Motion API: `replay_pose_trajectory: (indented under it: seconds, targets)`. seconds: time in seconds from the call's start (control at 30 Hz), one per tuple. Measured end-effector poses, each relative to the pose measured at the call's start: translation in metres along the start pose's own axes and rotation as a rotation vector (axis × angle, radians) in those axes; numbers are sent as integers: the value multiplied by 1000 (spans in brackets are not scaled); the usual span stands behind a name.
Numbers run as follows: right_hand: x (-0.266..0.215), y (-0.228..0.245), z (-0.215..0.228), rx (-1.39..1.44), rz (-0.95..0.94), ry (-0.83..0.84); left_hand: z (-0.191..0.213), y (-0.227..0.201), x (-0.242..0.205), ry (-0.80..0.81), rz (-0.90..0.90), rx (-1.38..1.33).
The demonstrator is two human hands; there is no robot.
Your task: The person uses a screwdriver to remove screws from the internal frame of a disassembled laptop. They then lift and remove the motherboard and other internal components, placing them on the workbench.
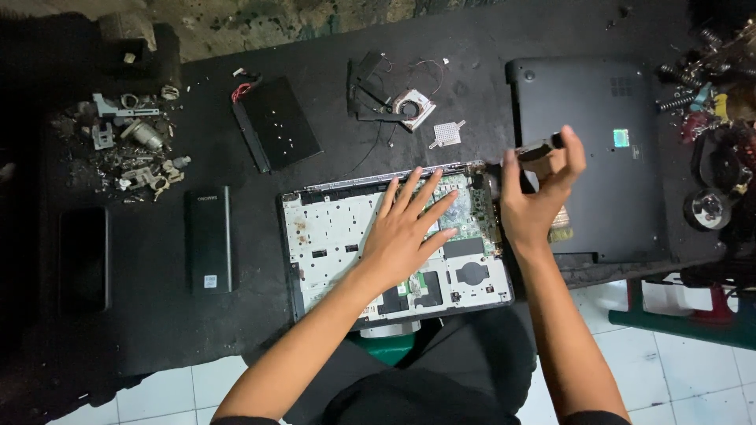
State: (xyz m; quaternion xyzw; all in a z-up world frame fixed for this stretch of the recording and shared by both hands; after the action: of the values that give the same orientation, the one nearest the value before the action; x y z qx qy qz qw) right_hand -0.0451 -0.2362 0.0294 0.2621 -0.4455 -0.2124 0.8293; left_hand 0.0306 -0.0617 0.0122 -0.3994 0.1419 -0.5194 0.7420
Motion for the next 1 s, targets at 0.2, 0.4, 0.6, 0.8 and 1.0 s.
replay_pose_trajectory:
  seconds: [0.2, 0.4, 0.6, 0.8, 1.0]
  targets:
    - [0, -27, 6, 129, -142, -43, 0, 1, 0, -1, 5, -13]
    - [-7, -40, 9, 261, -165, -97, 12, 7, 4, -222, 2, -234]
    - [7, 21, 31, 323, -313, -109, 49, -6, 3, -383, 38, -333]
    - [-6, 66, 30, 441, -385, -31, 40, -29, -3, -243, 375, -968]
    - [-11, 86, 18, 427, -287, -1, 56, -35, -16, -384, 321, -1032]
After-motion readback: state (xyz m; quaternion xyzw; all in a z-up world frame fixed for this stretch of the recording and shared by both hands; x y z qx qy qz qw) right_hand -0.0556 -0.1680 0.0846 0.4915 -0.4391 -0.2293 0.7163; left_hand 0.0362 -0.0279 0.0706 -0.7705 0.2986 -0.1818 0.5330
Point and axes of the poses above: each hand's wrist, its own x-axis towards the middle knuckle, its own z-axis out of the back of the hand, y = z × x, the point moved 7 cm from there along x, towards the middle knuckle, and after that the axes turned 11 degrees about -x, right-handed, at the moved point
